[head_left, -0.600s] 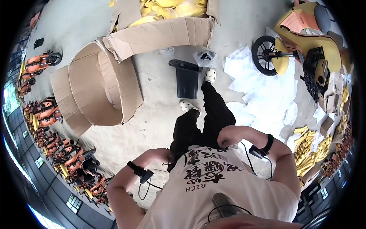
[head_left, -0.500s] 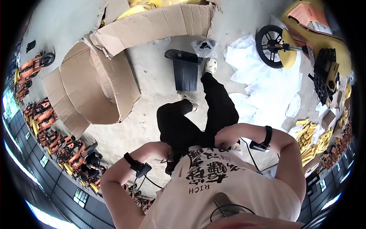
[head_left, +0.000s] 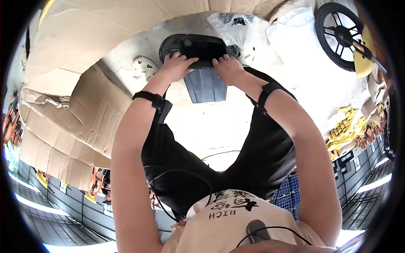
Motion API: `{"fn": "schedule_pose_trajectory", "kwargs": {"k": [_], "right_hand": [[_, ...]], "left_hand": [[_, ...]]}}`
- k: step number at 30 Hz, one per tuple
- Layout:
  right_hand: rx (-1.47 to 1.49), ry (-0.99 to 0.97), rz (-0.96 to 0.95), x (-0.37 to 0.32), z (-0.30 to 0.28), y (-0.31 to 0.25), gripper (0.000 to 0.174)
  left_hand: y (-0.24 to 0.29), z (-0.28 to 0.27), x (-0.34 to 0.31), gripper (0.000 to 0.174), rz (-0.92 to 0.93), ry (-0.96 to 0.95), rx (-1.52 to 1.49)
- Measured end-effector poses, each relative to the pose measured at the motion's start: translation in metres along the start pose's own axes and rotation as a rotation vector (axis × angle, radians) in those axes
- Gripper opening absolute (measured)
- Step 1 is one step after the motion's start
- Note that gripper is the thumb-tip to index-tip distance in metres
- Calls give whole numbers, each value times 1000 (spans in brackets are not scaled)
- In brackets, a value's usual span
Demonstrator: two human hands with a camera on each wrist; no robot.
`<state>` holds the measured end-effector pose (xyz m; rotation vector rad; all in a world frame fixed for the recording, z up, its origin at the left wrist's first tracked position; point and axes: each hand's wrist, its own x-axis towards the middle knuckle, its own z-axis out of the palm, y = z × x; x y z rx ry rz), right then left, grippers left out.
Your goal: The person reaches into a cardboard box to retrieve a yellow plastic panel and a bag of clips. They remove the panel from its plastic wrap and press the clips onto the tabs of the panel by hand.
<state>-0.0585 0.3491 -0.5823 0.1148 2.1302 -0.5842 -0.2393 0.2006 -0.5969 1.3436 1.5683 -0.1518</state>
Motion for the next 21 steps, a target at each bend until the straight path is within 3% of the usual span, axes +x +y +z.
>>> {"fn": "schedule_pose_trajectory", "kwargs": {"k": [1,4,7,9,11,12,15,17,19,20,21], "right_hand": [[6,-8,3,9,6,-5,53],[-83,-287,-224,22,10,-19,53],[-27,-469,-277,46,52,-41,55],[-38,-707,-324,55,53,-53,64],[-67,-845,-545,77,63,-54,71],[25,-1009,-449,100,83,-54,80],[385,-967,-271,123,45,-46,61],[227,-870,-353,146,36,-39,55],[28,-833,-420,162,18,-35,52],[2,-805,-408,160,4,-33,52],[11,-715,-278,152,-6,-32,45]], "left_hand": [[-1,0,-5,59,-10,-170,-53],[-8,29,-22,62,38,-425,-133],[-5,63,-26,72,119,-542,-93],[-2,83,-22,77,157,-633,-76],[-5,87,-17,82,191,-709,-71],[-10,81,-8,84,235,-776,-47],[-28,60,27,85,391,-869,-72],[-32,41,47,80,323,-847,44],[-28,21,57,74,113,-805,156],[-28,17,63,66,22,-747,207],[-32,23,71,53,-33,-711,265]]}}
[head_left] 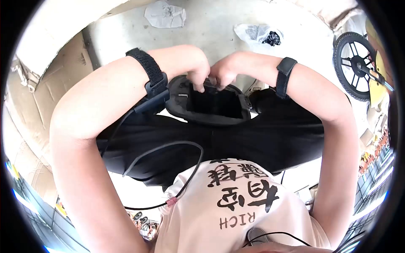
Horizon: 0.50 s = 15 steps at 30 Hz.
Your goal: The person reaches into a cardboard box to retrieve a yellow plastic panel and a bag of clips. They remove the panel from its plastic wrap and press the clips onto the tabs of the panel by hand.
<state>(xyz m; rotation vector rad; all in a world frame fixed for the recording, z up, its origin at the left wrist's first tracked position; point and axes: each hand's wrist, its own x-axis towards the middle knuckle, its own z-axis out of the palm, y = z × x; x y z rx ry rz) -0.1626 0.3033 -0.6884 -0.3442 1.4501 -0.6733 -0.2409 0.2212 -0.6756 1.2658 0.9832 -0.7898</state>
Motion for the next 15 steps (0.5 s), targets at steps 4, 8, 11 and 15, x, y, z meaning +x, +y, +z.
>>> {"fn": "schedule_pose_trajectory", "kwargs": {"k": [4,8,11,15], "right_hand": [[-58,-52,187,-36,40,-47,36],[-329,376,189,-123,60,-73,39],[-329,940,360,-222,69,-57,32],[-241,1799,114,-402,107,4,24]], "left_hand": [[63,23,-72,49,-39,-295,-181],[55,76,-63,50,60,-191,83],[47,70,-158,33,65,421,-43],[80,121,-308,41,-150,1680,-1526]]}}
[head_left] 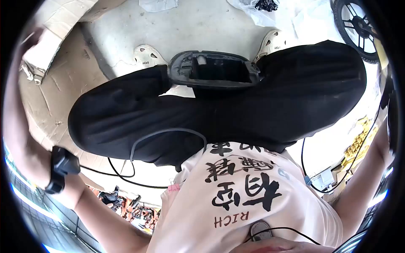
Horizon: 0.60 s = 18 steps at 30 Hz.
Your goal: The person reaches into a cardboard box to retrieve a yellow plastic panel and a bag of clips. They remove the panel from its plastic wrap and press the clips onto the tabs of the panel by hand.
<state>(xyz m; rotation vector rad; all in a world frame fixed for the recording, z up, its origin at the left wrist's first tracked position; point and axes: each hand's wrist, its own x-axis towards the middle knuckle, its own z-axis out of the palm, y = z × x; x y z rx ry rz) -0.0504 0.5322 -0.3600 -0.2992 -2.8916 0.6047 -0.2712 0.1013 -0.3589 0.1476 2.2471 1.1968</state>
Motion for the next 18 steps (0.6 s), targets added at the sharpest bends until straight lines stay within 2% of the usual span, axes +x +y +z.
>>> {"fn": "schedule_pose_trajectory", "kwargs": {"k": [1,2,3,4,6,7,8,9,10,12,14,18], "right_hand": [[8,17,131,-26,-21,26,24],[-21,-72,319,-70,-19,47,24],[-49,-188,508,-124,-4,69,24],[-69,-292,649,-173,12,90,23],[-46,-512,886,-303,71,111,23],[-22,-620,988,-368,112,113,23],[17,-711,1089,-423,150,107,23],[56,-775,1188,-469,185,91,23],[94,-814,1262,-502,211,72,23],[172,-842,1399,-539,246,30,23],[219,-841,1505,-558,262,-1,23],[272,-798,1597,-565,275,-23,23]], "left_hand": [[-4,-37,-1,41,-1,-1,-1],[-20,-79,7,31,145,15,135],[-36,-106,10,29,288,40,271],[-62,-128,10,36,436,69,406],[-153,-121,-11,35,45,292,205],[-178,-90,-25,35,9,366,-88],[-246,-111,-42,40,-151,406,-222],[-274,-83,-58,43,-349,546,-573],[-299,-69,-70,42,-478,570,-749],[-327,-61,-93,41,-591,525,-801],[-331,-67,-106,39,-642,481,-783],[-330,-88,-118,37,-699,432,-709]]}}
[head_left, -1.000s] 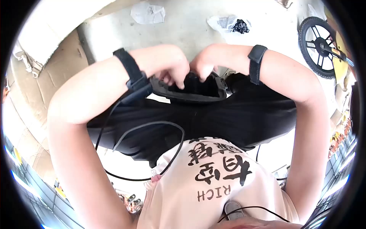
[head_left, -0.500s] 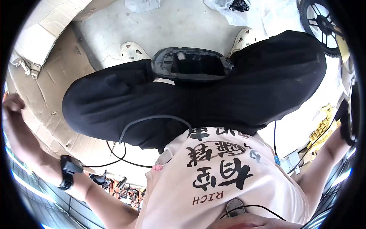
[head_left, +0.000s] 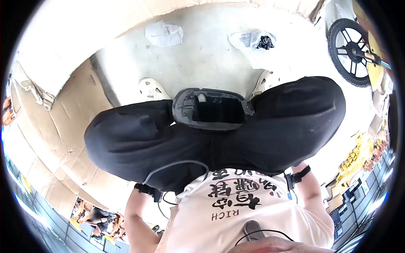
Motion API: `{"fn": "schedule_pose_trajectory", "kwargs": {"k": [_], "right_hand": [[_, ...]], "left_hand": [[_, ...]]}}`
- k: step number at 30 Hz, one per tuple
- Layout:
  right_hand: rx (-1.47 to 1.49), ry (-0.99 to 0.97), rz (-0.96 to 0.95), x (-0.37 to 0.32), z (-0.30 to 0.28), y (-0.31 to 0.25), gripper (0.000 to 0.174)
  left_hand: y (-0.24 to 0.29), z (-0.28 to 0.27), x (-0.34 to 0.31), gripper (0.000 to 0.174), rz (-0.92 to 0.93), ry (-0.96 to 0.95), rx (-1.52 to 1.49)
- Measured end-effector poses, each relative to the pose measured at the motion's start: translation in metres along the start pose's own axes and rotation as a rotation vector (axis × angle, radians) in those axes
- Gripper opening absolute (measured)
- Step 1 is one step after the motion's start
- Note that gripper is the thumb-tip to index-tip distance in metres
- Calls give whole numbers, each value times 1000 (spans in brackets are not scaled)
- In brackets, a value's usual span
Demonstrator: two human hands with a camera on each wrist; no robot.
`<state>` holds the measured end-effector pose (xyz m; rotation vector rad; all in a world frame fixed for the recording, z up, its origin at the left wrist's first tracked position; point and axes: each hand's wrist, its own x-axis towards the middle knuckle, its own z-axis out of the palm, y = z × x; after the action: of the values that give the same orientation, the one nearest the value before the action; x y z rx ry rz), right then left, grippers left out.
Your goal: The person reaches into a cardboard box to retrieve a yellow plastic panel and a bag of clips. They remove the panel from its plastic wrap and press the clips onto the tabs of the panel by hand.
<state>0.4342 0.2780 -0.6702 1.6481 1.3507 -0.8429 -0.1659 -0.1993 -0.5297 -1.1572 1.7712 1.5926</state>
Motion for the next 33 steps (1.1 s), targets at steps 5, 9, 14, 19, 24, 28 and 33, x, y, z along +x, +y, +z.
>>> {"fn": "schedule_pose_trajectory", "kwargs": {"k": [5,9,14,19,24,28,33], "right_hand": [[50,4,4,19,-15,-21,23],[116,28,19,33,-29,-46,24],[153,-11,41,16,-17,-58,24],[168,-58,74,-8,15,-38,24],[143,-20,-4,34,7,-37,25],[-5,39,-66,76,-64,-31,26],[-197,359,-390,97,-237,-120,27]], "left_hand": [[20,-19,-10,34,-44,29,96],[37,-20,-14,31,-77,60,154],[55,-8,-21,29,-119,90,194],[66,4,-17,26,-134,52,237],[63,21,30,24,-66,-100,274],[81,50,72,22,32,-274,382],[186,123,76,21,617,-561,1059]]}}
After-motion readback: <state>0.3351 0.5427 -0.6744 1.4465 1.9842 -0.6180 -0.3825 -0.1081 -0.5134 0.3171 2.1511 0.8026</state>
